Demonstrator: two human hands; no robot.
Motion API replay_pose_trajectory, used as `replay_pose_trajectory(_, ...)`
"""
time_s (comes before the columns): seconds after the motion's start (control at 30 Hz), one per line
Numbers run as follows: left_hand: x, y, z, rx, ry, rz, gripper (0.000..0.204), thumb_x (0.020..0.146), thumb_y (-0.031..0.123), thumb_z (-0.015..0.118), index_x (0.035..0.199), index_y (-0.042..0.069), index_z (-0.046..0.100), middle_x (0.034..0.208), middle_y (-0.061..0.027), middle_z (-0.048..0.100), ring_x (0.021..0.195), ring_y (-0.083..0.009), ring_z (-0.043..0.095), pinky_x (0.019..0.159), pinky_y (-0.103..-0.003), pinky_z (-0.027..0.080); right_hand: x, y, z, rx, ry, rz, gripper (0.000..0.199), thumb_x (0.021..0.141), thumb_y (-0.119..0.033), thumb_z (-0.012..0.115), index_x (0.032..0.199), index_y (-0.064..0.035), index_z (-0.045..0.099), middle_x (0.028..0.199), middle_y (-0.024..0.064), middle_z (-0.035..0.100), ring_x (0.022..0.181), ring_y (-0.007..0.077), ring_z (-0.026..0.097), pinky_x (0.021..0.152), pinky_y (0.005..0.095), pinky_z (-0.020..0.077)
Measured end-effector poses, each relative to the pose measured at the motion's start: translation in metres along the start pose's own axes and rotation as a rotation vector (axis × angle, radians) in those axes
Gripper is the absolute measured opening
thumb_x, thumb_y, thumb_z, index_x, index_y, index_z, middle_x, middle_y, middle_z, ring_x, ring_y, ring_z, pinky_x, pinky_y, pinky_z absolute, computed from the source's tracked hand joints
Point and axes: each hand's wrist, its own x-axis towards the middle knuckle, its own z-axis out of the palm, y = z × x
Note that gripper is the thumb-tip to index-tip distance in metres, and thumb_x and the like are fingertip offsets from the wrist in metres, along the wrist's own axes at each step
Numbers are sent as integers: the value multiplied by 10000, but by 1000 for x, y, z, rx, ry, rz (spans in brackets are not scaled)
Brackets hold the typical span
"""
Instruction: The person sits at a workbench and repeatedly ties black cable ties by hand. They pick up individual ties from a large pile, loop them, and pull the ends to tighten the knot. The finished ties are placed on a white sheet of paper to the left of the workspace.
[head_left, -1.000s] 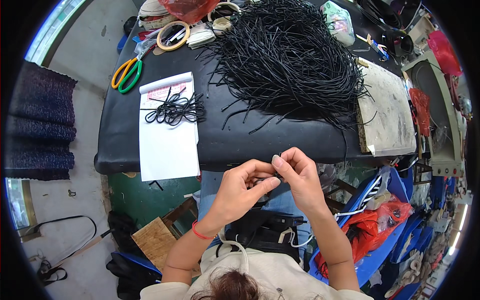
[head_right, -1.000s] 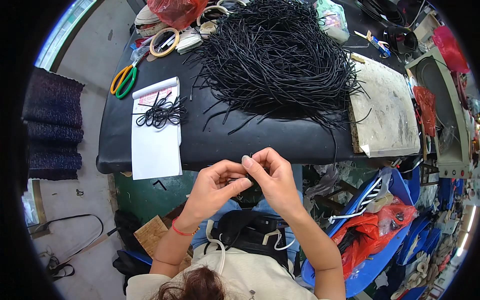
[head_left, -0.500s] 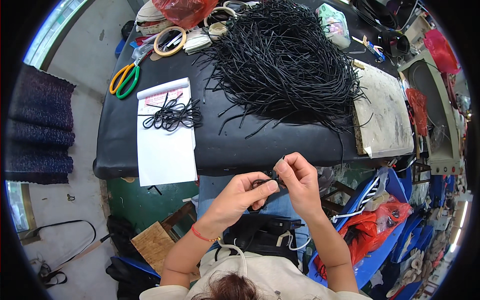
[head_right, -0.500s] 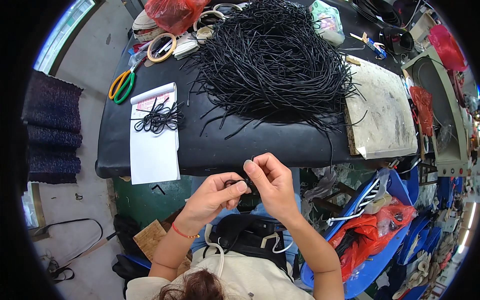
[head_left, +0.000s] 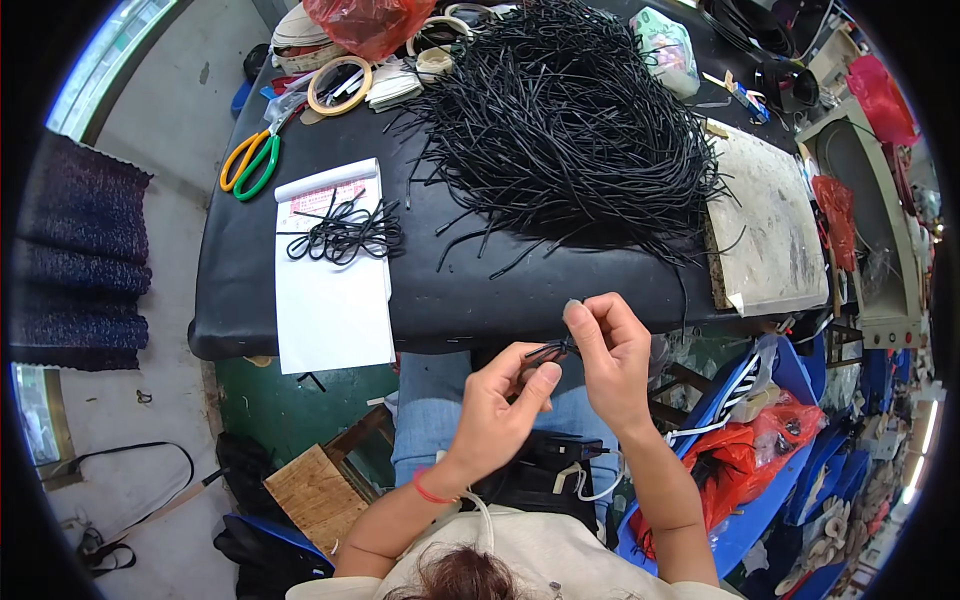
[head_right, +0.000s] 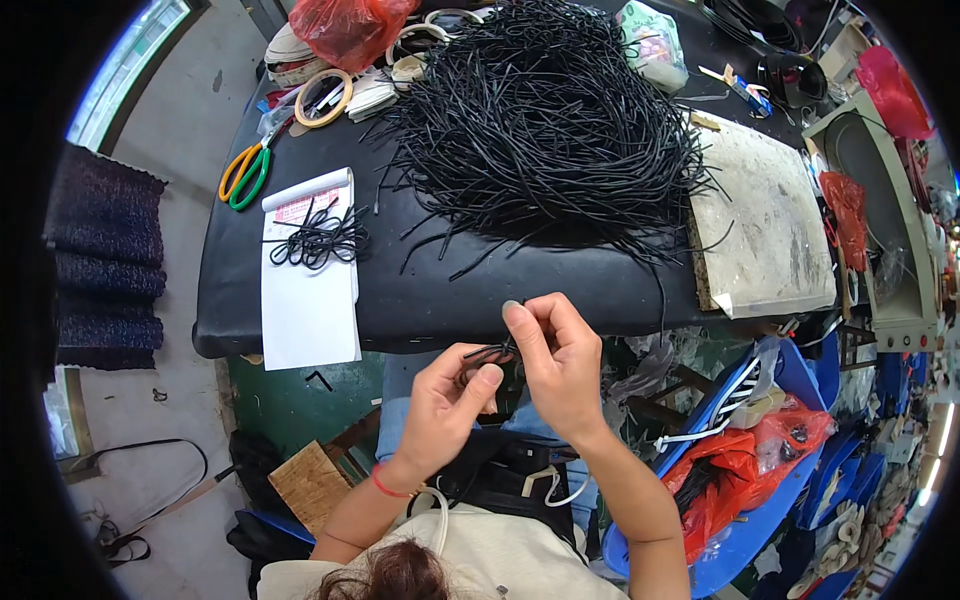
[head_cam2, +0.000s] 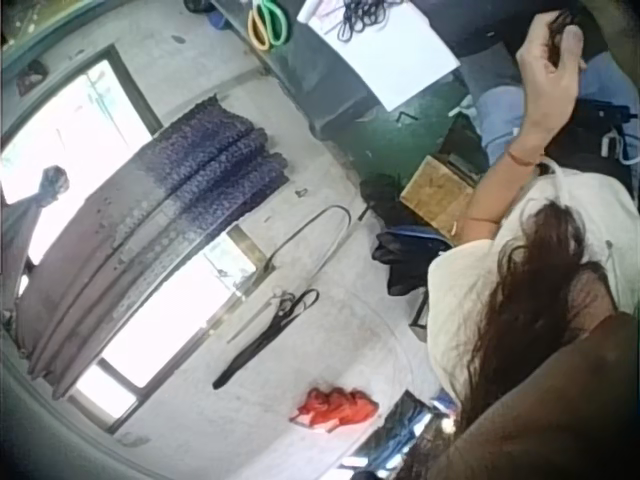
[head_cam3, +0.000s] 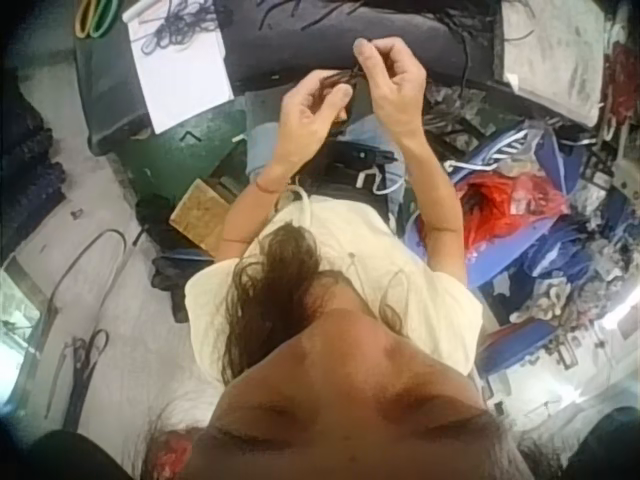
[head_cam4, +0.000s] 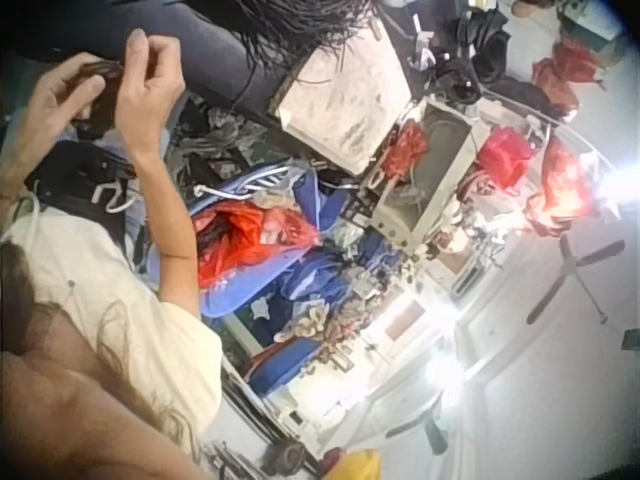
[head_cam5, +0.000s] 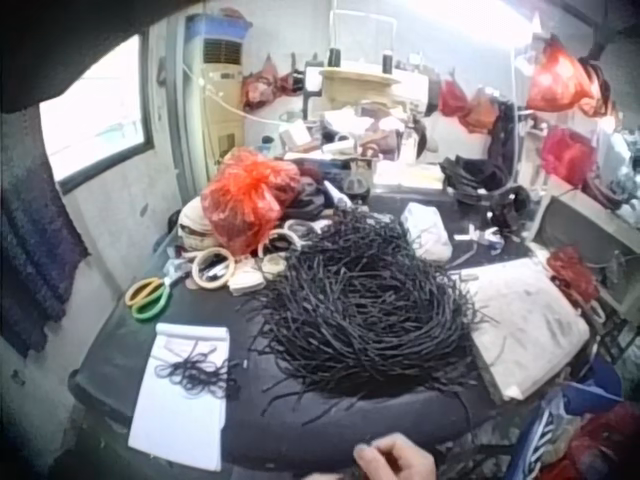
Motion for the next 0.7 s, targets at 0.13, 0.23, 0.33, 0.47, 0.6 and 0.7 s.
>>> replay_pose_trajectory(0.13, 9, -2, -13, 31, -113, 25, 191, 855, 139, 620, 956, -21, 590, 822, -27, 619, 757, -59, 562, 673, -202, 462, -2, 3, -6, 82, -93, 5, 170, 865, -139, 609, 760, -20, 545, 624, -66, 462, 565, 5, 366, 484, 178, 294)
replay_pose_trajectory(0.23, 10, 7, -15, 60, -162, -66, 171, 868, 98, 595, 987, -23, 577, 868, -34, 612, 781, -64, 566, 686, -205, 473, -5, 5, -8, 243, -177, 21, 157, 872, -116, 595, 755, -27, 540, 639, -68, 456, 582, 4, 370, 500, 175, 299)
replay_pose_trajectory(0.33, 10, 8, -15, 68, -174, -48, 169, 868, 104, 595, 982, -20, 578, 850, -25, 608, 749, -57, 556, 662, -205, 471, -4, 6, -14, 98, -249, 6, 219, 876, -142, 590, 702, -25, 525, 608, -54, 456, 569, 10, 384, 490, 182, 304)
replay_pose_trajectory(0.47, 6, 11, -2, -54, -71, -41, 133, 865, 98, 592, 933, -16, 588, 786, -20, 594, 704, -49, 529, 606, -215, 449, -5, -1, -7, 129, -103, -3, 254, 871, -157, 590, 666, -22, 524, 585, -40, 478, 537, 14, 387, 473, 186, 302)
replay_pose_trajectory(0.6, 3, 2, 4, 472, 64, 326, 108, 854, 78, 595, 905, -17, 598, 763, -38, 596, 695, -57, 531, 591, -223, 444, 4, 2, -4, 156, -64, 106, 271, 871, -174, 585, 651, -24, 534, 576, -42, 482, 516, 10, 387, 463, 180, 301)
replay_pose_trajectory(0.7, 12, 3, -2, 267, 28, 168, 125, 856, 94, 593, 906, -20, 602, 762, -49, 609, 668, -57, 541, 586, -218, 448, 7, 2, -7, 281, -152, 210, 217, 869, -190, 596, 729, -26, 579, 622, -43, 513, 553, 5, 413, 498, 165, 318)
